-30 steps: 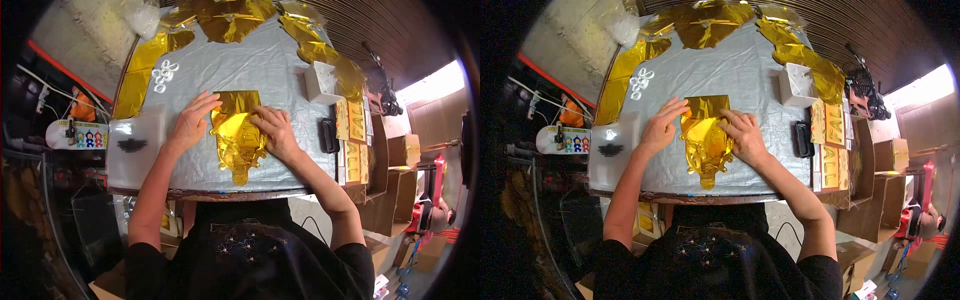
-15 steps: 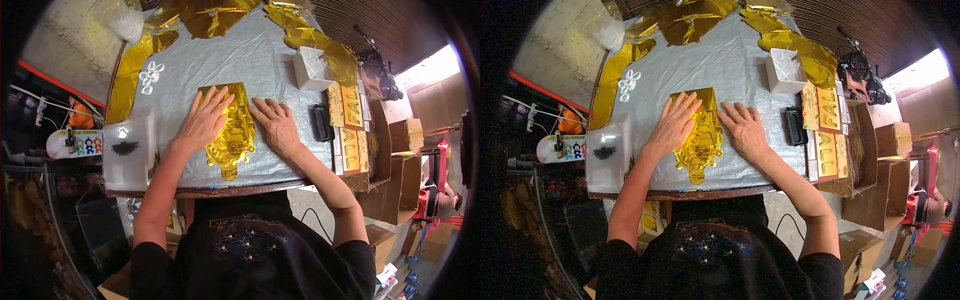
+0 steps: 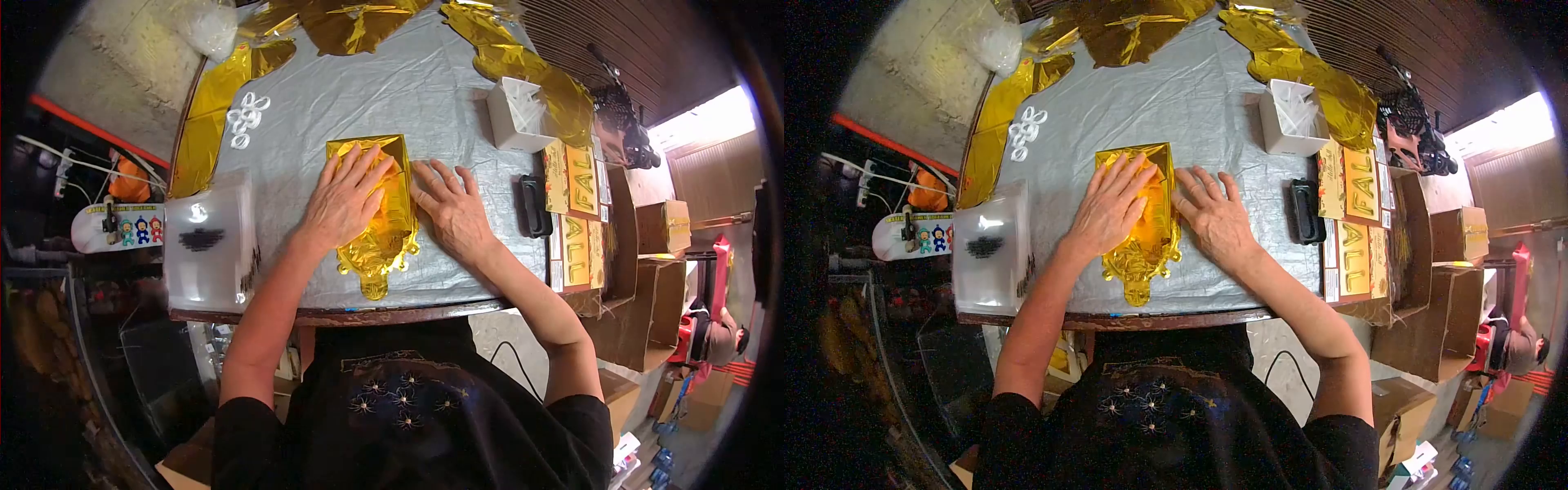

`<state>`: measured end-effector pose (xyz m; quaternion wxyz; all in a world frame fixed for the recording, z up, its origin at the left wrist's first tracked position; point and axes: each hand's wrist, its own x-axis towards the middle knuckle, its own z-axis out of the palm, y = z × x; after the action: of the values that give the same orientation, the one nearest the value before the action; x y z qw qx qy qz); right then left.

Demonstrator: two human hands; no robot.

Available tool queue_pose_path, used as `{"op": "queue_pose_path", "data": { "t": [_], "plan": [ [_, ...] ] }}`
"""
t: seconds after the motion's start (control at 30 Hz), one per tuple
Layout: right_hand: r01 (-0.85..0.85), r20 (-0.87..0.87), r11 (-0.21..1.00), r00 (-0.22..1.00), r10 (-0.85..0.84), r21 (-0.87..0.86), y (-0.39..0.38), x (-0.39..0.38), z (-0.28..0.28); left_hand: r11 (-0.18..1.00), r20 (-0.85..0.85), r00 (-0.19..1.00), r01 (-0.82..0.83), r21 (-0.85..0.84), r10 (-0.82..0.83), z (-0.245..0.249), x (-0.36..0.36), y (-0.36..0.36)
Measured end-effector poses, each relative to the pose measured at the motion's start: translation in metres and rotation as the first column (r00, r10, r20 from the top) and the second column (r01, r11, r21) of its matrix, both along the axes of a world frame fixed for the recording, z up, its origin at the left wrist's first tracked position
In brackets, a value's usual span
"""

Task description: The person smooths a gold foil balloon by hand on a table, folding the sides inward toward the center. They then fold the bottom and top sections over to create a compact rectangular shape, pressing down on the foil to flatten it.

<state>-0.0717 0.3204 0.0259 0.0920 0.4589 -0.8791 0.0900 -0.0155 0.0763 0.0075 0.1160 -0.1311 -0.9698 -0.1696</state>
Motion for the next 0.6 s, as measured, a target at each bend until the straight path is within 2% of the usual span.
{"op": "queue_pose_path", "data": {
  "t": [0.1, 0.23, 0.33, 0.4, 0.53, 0.6],
  "plan": [
    [-0.016, 0.013, 0.998, 1.000, 0.015, 0.064, 0.002, 0.004, -0.004, 1.000, -0.012, 1.000, -0.006, -0.014, 0.006, -0.001, 0.000, 0.003],
    [-0.028, -0.027, 0.998, 0.999, 0.029, 0.053, 0.002, 0.010, -0.003, 0.999, -0.034, 0.999, -0.026, -0.026, 0.025, -0.002, 0.000, 0.009],
    [-0.035, 0.006, 0.999, 0.999, 0.035, -0.011, 0.003, 0.016, -0.002, 0.999, -0.052, 0.998, -0.038, -0.039, 0.036, -0.002, 0.000, 0.011],
    [-0.097, 0.074, 0.991, 0.992, 0.103, -0.089, 0.005, 0.019, -0.006, 0.998, -0.053, 0.998, -0.037, -0.045, 0.035, -0.002, 0.000, 0.012],
    [-0.147, 0.059, 0.980, 0.986, 0.156, -0.134, 0.006, 0.023, -0.001, 0.998, -0.057, 0.998, -0.038, -0.058, 0.034, -0.001, -0.001, 0.015],
    [-0.163, 0.128, 0.955, 0.972, 0.199, -0.246, 0.008, 0.023, -0.004, 0.998, -0.067, 0.997, -0.036, -0.056, 0.033, 0.001, -0.001, 0.016]
  ]
}}
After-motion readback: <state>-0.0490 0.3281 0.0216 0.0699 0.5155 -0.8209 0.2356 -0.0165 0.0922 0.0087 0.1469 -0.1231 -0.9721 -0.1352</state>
